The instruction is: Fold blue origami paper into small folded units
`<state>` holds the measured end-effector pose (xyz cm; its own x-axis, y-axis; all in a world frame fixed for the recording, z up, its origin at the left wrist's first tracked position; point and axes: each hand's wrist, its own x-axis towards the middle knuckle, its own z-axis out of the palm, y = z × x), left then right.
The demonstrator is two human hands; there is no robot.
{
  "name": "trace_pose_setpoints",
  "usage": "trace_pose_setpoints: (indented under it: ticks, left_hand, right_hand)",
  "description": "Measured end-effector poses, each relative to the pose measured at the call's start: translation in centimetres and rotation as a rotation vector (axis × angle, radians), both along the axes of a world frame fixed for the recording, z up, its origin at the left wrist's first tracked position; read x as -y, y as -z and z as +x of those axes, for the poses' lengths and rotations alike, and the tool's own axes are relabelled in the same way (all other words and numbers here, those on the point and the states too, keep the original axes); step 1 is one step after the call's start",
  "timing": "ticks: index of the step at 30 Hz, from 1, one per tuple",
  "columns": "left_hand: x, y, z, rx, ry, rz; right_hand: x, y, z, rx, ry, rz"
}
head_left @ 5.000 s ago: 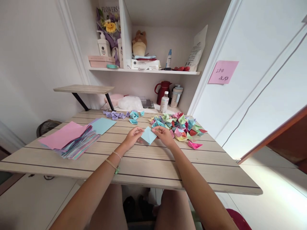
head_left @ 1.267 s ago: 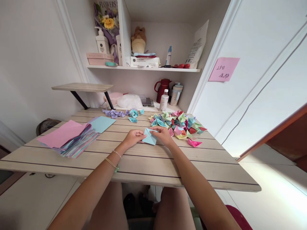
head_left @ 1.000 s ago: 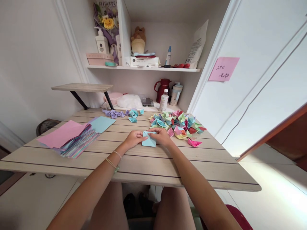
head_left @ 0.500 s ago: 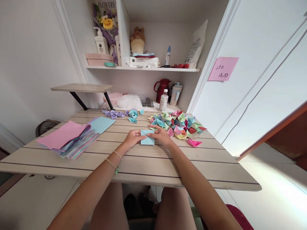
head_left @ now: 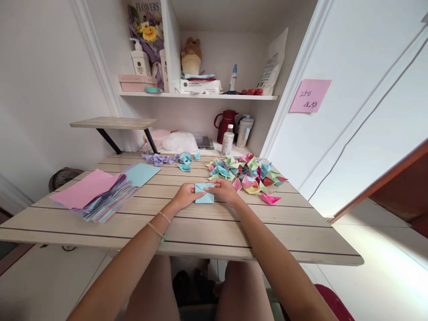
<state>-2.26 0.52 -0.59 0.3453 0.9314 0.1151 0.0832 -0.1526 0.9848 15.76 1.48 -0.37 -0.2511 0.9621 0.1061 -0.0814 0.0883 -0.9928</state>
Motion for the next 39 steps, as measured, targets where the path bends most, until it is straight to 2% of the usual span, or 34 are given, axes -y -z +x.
trace_pose_setpoints:
  ticks: [5, 11, 17, 22, 26, 32, 37, 39]
  left_hand:
    - [0.05, -0.32, 0.25, 0.03, -0.001, 0.033]
    - [0.04, -0.53, 0.36, 0.082, 0.005, -0.01]
    - [-0.04, -0.24, 0.22, 0.054, 0.028, -0.065]
    - [-0.18, 0.09, 0.12, 0.027, 0.022, -0.026]
    - [-0.51, 0.29, 0.14, 0.03, 0.022, -0.012]
    - [-0.53, 0.09, 0.34, 0.099, 0.034, -0.154]
    - [-0.5, 0.28, 0.08, 0.111, 0.005, -0.19]
    - [-0.45, 0.26, 0.01, 0.121, 0.034, -0.197]
  right_hand:
    - [-0.05, -0.2, 0.25, -0.158, 0.061, -0.033]
    - [0.12, -0.75, 0.08, -0.185, 0.074, 0.004]
    - [0.22, -0.85, 0.04, -0.125, 0.049, 0.047]
    - [0.17, -0.62, 0.1, -0.046, 0.021, 0.099]
    - [0.05, -0.51, -0.26, -0.027, 0.096, 0.115]
    - [-0.32, -0.47, 0.05, -0.086, 0.25, 0.127]
    - [-0.53, -0.22, 0.25, -0.105, 0.249, 0.088]
    - [-0.63, -0.1, 0.27, -0.129, 0.258, 0.072]
